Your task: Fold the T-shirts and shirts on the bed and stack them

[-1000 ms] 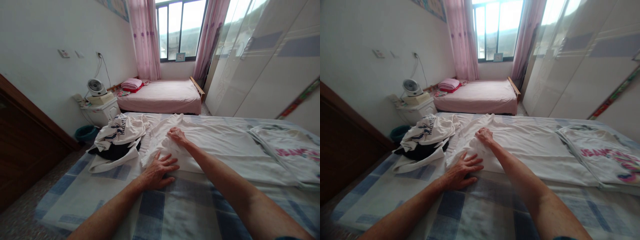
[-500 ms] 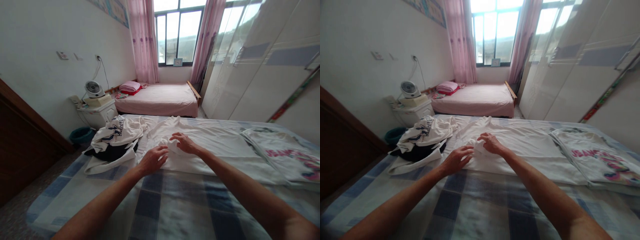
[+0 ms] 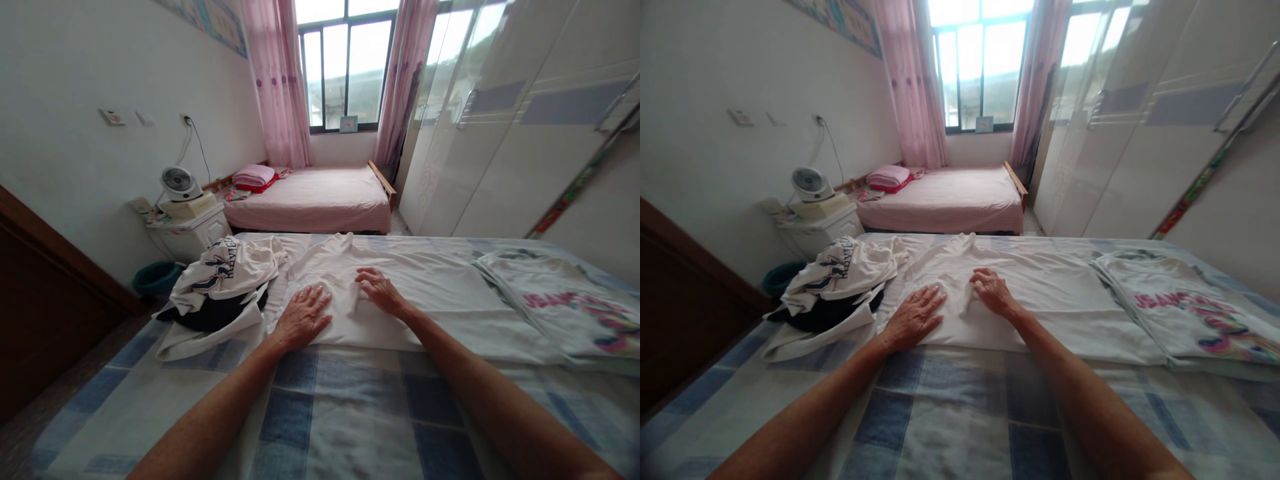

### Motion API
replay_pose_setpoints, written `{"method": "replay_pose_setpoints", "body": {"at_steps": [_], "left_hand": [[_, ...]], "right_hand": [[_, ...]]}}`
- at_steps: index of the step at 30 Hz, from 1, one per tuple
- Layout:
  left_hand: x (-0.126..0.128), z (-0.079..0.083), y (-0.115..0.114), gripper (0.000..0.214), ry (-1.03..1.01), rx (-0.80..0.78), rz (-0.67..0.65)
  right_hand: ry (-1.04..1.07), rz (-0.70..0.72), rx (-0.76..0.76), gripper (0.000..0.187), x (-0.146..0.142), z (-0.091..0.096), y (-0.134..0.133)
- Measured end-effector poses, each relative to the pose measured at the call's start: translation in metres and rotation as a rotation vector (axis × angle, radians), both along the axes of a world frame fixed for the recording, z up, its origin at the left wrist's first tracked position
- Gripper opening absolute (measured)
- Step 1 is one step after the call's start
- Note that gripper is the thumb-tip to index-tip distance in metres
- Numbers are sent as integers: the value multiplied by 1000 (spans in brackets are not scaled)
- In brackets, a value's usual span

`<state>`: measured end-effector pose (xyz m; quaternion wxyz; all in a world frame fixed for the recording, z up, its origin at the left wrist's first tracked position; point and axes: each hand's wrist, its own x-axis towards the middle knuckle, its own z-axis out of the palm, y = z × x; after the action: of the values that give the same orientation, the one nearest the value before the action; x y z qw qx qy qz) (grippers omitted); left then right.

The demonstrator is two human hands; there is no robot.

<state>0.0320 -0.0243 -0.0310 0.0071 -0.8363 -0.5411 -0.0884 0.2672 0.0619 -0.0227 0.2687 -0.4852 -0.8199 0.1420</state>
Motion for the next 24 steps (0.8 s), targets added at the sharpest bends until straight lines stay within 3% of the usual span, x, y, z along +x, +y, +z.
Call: {"method": "replay_pose_setpoints", "body": {"at_steps": [3,9,12,16,24], "left_hand": [[1,-1,-1,53,2,-3,14],[-2,5,8,47,-77,-52,0],[-3,20,29,37,-214,-64,59],[3,34,64,41,-310,-132,201],[14,26,101,35,-485,-285,328]], "right_hand": [[-49,35,16,16,1,-2,-9],[-95,-261,-14,19,19,5,-10],[-81,-237,-53,30,18,10,-11],[-181,-220,-47,34,10,11,-18],[-190,-153,17,28,9,0,-17]]}}
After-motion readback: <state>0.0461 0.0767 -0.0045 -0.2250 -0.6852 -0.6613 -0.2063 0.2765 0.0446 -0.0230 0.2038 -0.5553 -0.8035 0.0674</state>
